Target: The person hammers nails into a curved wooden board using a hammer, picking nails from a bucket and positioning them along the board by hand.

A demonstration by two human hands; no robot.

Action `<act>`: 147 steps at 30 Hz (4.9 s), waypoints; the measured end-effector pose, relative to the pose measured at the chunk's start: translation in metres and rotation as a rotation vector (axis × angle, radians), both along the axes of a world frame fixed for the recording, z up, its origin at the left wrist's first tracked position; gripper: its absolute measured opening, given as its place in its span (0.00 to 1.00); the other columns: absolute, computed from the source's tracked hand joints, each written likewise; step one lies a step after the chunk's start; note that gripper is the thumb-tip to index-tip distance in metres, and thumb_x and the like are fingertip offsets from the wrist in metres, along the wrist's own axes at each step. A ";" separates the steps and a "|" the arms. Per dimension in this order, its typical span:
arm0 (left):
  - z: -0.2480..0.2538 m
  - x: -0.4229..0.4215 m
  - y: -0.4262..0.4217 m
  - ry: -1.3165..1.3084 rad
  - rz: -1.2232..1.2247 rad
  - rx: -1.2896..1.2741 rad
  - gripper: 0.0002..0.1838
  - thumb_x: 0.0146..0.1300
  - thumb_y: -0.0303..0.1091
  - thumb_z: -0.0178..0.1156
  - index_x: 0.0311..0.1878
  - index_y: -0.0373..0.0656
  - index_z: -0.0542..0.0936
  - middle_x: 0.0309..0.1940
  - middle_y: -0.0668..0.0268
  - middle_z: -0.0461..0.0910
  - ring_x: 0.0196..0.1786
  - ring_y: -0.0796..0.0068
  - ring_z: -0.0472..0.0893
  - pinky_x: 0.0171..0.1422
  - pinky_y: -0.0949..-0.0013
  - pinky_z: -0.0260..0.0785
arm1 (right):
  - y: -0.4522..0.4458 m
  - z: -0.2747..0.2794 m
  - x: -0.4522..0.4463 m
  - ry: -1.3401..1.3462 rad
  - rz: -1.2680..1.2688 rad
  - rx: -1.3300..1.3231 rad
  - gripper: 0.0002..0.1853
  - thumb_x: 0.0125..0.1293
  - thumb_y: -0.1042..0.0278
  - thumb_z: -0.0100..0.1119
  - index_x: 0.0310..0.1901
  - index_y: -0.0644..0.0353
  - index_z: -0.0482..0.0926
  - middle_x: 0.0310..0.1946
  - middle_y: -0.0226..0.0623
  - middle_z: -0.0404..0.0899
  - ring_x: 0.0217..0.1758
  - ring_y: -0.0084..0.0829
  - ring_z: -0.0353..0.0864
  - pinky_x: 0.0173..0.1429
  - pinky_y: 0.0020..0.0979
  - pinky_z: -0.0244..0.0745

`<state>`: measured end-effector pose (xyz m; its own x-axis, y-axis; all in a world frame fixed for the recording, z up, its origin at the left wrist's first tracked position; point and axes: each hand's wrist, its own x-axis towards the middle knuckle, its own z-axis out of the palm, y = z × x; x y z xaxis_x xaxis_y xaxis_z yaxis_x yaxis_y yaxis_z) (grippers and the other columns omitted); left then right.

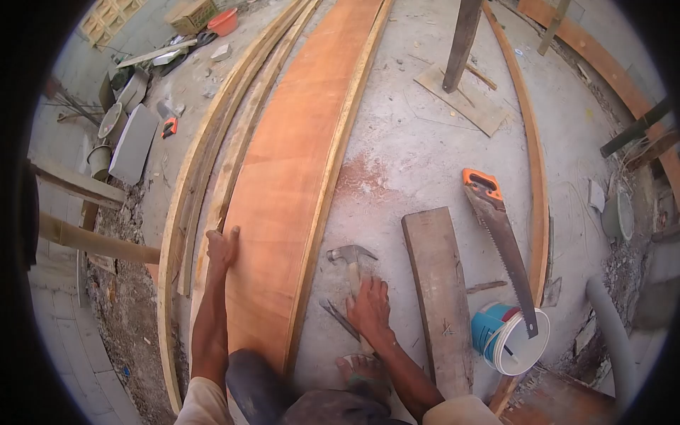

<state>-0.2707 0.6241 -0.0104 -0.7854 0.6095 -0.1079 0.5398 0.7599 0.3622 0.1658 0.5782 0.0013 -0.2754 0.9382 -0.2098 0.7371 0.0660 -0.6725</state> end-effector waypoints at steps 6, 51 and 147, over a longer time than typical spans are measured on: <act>-0.011 -0.022 0.007 -0.009 0.000 0.038 0.49 0.66 0.66 0.74 0.65 0.24 0.70 0.61 0.27 0.82 0.66 0.29 0.84 0.72 0.45 0.76 | 0.033 -0.022 -0.087 0.557 -0.058 -0.227 0.42 0.74 0.57 0.71 0.77 0.77 0.62 0.64 0.68 0.70 0.67 0.64 0.74 0.72 0.57 0.73; -0.028 -0.027 0.013 -0.009 0.081 0.342 0.34 0.78 0.60 0.62 0.35 0.31 0.83 0.31 0.45 0.86 0.39 0.44 0.87 0.48 0.43 0.75 | 0.266 0.001 -0.163 0.812 -0.552 -0.316 0.24 0.66 0.65 0.76 0.50 0.82 0.85 0.47 0.54 0.87 0.48 0.44 0.90 0.52 0.46 0.86; -0.006 0.209 -0.057 -0.032 -0.599 0.441 0.32 0.54 0.34 0.81 0.51 0.40 0.67 0.68 0.41 0.71 0.73 0.39 0.67 0.77 0.37 0.53 | -0.019 0.018 -0.016 0.785 -0.468 -0.645 0.18 0.83 0.63 0.60 0.57 0.70 0.68 0.31 0.39 0.79 0.18 0.28 0.80 0.20 0.35 0.76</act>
